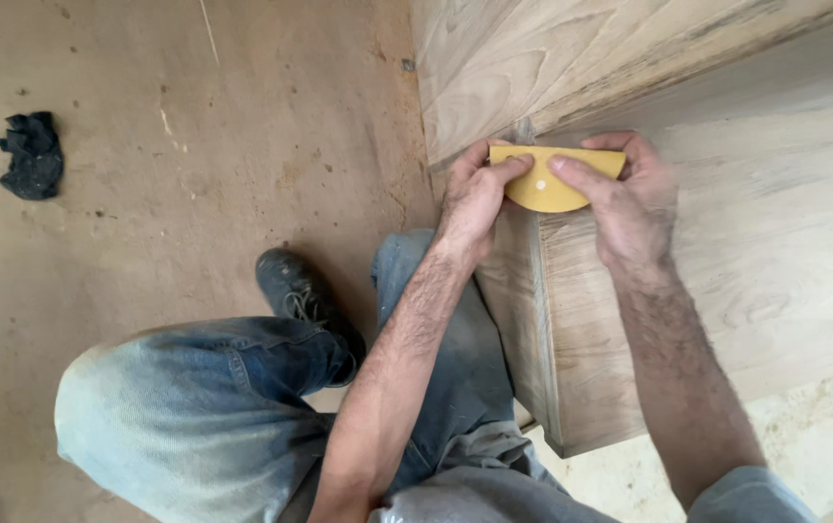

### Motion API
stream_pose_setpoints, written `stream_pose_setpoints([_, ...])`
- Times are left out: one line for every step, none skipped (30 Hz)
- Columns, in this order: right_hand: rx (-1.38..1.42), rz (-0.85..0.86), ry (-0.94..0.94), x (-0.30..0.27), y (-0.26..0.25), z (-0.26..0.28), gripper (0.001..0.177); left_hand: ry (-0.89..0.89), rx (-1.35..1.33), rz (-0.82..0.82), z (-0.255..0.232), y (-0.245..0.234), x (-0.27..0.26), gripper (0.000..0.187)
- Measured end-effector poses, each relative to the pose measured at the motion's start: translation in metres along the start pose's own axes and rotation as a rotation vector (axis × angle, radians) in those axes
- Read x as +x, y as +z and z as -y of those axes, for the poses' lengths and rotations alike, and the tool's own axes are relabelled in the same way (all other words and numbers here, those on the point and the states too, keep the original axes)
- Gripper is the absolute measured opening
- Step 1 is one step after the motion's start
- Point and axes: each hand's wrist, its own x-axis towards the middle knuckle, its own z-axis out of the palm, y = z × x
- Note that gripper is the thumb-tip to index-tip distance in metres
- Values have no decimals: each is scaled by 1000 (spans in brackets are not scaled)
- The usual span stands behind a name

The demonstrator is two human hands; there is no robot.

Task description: The person sands the surfaces and edges of a wooden cabinet with a sanding block and then picks up a handheld router.

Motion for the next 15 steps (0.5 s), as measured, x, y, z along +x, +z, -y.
stream_pose_setpoints([4,8,-10,9,-5,-8,45,13,0,0,0,3,2,24])
stream_pose_setpoints([-20,10,-8,16,-9,-16,48,-21,-29,-19,-1,6,3,25])
stream_pose_setpoints([-43,13,-7,24,-13,-23,52,-54,-57,-37,-2,9,4,25])
stream_pose_setpoints([-34,16,-16,24,-10,-21,52,-43,-52,-35,-6,8,4,25])
stream_pose_setpoints([-47,3,-11,24,-7,-18,51,-52,-44,-37,-10,7,4,26])
stream_pose_setpoints([-62,-14,0,23,-6,-18,50,-68,-34,-39,-12,6,2,26])
stream_pose_setpoints([-54,-15,-2,21,-3,-16,50,-64,-27,-37,-11,5,5,26])
stream_pose_setpoints([-55,-12,25,18,-1,-14,51,-55,-11,-12,-9,3,7,27])
stream_pose_setpoints([-55,-8,53,16,2,-13,54,-45,5,14,-7,1,10,28])
stream_pose_setpoints([-51,-11,58,18,1,-17,54,-50,11,13,-5,1,11,28])
stream_pose_setpoints([-64,-18,60,20,0,-21,52,-43,10,11,-3,0,13,26])
stream_pose_setpoints([-78,-26,60,22,-1,-25,50,-37,8,10,-1,0,15,25])
stream_pose_setpoints([-74,-29,65,17,0,-17,50,-42,13,10,5,-4,20,25])
stream_pose_setpoints([-126,-25,51,13,1,-8,51,-17,20,5,10,-7,26,24])
stream_pose_setpoints([-178,-20,36,10,3,1,52,8,27,1,15,-10,32,24])
